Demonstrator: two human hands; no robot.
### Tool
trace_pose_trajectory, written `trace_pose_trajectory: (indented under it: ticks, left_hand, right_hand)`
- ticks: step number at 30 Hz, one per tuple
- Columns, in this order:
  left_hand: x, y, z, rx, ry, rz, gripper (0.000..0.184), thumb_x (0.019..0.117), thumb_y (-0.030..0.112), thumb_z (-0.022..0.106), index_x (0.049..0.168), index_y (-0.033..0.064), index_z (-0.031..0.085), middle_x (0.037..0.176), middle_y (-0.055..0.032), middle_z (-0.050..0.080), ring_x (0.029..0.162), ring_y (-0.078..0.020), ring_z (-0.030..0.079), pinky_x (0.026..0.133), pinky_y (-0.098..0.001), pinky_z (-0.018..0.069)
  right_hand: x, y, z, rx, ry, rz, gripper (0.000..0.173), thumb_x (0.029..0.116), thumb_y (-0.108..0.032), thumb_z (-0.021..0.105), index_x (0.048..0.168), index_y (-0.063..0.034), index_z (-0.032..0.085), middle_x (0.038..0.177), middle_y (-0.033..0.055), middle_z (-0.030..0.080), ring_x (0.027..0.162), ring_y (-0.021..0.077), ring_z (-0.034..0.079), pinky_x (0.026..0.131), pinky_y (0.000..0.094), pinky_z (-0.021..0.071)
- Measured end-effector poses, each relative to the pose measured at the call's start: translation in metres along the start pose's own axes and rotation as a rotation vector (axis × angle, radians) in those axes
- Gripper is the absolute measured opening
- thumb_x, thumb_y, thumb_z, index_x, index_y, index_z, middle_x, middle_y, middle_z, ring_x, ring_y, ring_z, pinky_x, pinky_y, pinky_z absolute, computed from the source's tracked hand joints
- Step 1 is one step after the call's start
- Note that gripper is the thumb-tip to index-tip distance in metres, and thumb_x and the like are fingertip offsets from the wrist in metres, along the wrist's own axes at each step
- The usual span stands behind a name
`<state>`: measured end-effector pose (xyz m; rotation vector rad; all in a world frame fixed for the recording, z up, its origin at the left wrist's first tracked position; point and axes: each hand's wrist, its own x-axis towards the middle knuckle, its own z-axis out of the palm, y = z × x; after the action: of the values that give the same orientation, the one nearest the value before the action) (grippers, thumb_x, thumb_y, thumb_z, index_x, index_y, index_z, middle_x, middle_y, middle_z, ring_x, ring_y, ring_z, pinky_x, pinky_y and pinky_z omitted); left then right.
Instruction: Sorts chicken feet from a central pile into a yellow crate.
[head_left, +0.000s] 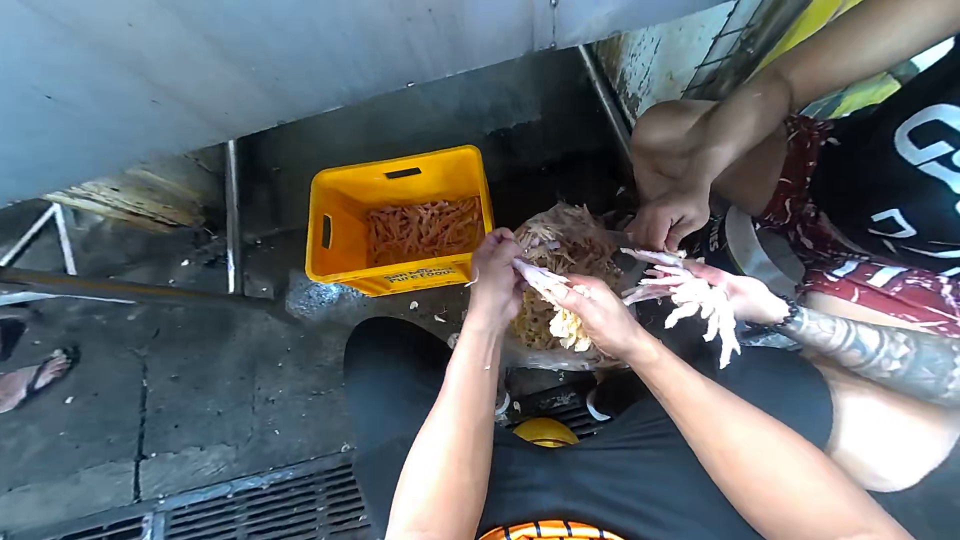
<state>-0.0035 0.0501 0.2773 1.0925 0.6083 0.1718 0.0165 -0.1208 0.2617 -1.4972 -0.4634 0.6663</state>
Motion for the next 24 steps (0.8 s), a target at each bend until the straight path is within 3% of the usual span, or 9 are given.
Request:
trace_pose_trajectory:
  ticks: [2, 4, 8, 12, 15, 18, 20, 22, 24]
  left_hand:
    - [0.001, -0.009, 0.005, 0.018, 0.011, -0.061, 0.011, 0.0956, 0.009, 0.054, 0.104, 0.0159, 0.056, 0.063, 0.0018, 0.047, 0.047, -0.0083, 0.046, 0.044, -0.025, 0.0438]
    - [0.007, -0.014, 0.007, 0.019, 0.034, -0.087, 0.013, 0.0945, 0.008, 0.054, 0.105, 0.0149, 0.055, 0.065, 0.0006, 0.049, 0.049, -0.0101, 0.049, 0.045, -0.0267, 0.0458]
    - [0.029, -0.024, -0.001, 0.057, 0.169, -0.002, 0.017, 0.0881, 0.0, 0.058, 0.101, 0.0106, 0.053, 0.072, -0.0022, 0.053, 0.053, -0.0127, 0.051, 0.049, -0.0304, 0.0483]
    - [0.062, -0.011, -0.054, -0.144, 0.429, -0.03, 0.013, 0.0978, 0.011, 0.054, 0.11, 0.0082, 0.053, 0.081, -0.0068, 0.059, 0.066, -0.0171, 0.058, 0.059, -0.0365, 0.0535]
    - [0.047, 0.008, -0.051, -0.16, 0.448, -0.045, 0.003, 0.0961, 0.011, 0.052, 0.097, 0.0144, 0.051, 0.066, -0.0005, 0.048, 0.051, -0.0109, 0.045, 0.047, -0.0271, 0.0418]
    - [0.025, 0.012, -0.019, -0.171, 0.295, -0.071, 0.005, 0.0984, 0.013, 0.051, 0.097, 0.0176, 0.051, 0.062, 0.0031, 0.043, 0.046, -0.0078, 0.042, 0.045, -0.0239, 0.0424]
    - [0.015, 0.003, -0.002, -0.185, 0.213, -0.095, 0.009, 0.0963, 0.01, 0.052, 0.101, 0.0177, 0.052, 0.063, 0.0029, 0.045, 0.047, -0.0082, 0.045, 0.045, -0.0245, 0.0444]
    - [0.01, -0.008, 0.006, -0.147, 0.13, -0.136, 0.017, 0.0919, 0.009, 0.054, 0.107, 0.0165, 0.053, 0.068, 0.001, 0.049, 0.051, -0.011, 0.05, 0.048, -0.0289, 0.0482]
    - [0.011, -0.017, 0.008, -0.12, 0.104, -0.18, 0.018, 0.0935, 0.011, 0.055, 0.111, 0.0159, 0.055, 0.07, 0.0, 0.051, 0.053, -0.0123, 0.052, 0.049, -0.031, 0.0492]
  right_hand:
    - [0.0, 0.0, 0.004, 0.038, 0.052, 0.003, 0.031, 0.1039, -0.034, 0.059, 0.116, -0.0092, 0.073, 0.105, 0.0031, 0.074, 0.097, 0.0102, 0.07, 0.088, 0.0331, 0.0591]
    - [-0.001, -0.001, 0.005, 0.039, 0.059, -0.033, 0.03, 0.1059, -0.03, 0.055, 0.108, -0.0081, 0.076, 0.099, 0.003, 0.075, 0.091, 0.0098, 0.069, 0.084, 0.032, 0.0589]
    - [-0.008, -0.009, 0.01, -0.154, 0.021, -0.048, 0.035, 0.107, -0.026, 0.051, 0.082, -0.0096, 0.069, 0.068, -0.0014, 0.06, 0.063, 0.0078, 0.058, 0.06, 0.0286, 0.0507]
    - [-0.023, -0.025, 0.007, -0.221, -0.056, -0.166, 0.038, 0.1069, -0.023, 0.049, 0.073, -0.0106, 0.062, 0.068, -0.0032, 0.053, 0.063, 0.006, 0.052, 0.057, 0.0235, 0.0445]
    - [-0.013, -0.015, -0.001, -0.23, -0.042, -0.015, 0.035, 0.1077, -0.025, 0.047, 0.086, -0.0107, 0.071, 0.073, -0.0026, 0.064, 0.066, 0.0064, 0.061, 0.062, 0.0272, 0.0526]
    - [0.004, -0.011, -0.002, -0.162, -0.066, 0.077, 0.038, 0.1087, -0.032, 0.045, 0.111, -0.0093, 0.075, 0.1, 0.0031, 0.073, 0.092, 0.0105, 0.068, 0.085, 0.035, 0.0577]
    - [0.007, -0.005, 0.002, -0.083, -0.032, 0.076, 0.039, 0.1046, -0.041, 0.052, 0.112, -0.0098, 0.073, 0.101, 0.0039, 0.071, 0.092, 0.0114, 0.067, 0.084, 0.0361, 0.0578]
    - [0.004, 0.0, 0.005, 0.031, 0.009, 0.063, 0.036, 0.1031, -0.04, 0.058, 0.116, -0.0098, 0.072, 0.109, 0.0042, 0.073, 0.1, 0.0121, 0.069, 0.09, 0.036, 0.0585]
    - [0.0, 0.003, 0.008, 0.09, 0.063, 0.028, 0.031, 0.105, -0.035, 0.057, 0.107, -0.0085, 0.073, 0.096, 0.0046, 0.073, 0.087, 0.0124, 0.07, 0.08, 0.0341, 0.0604]
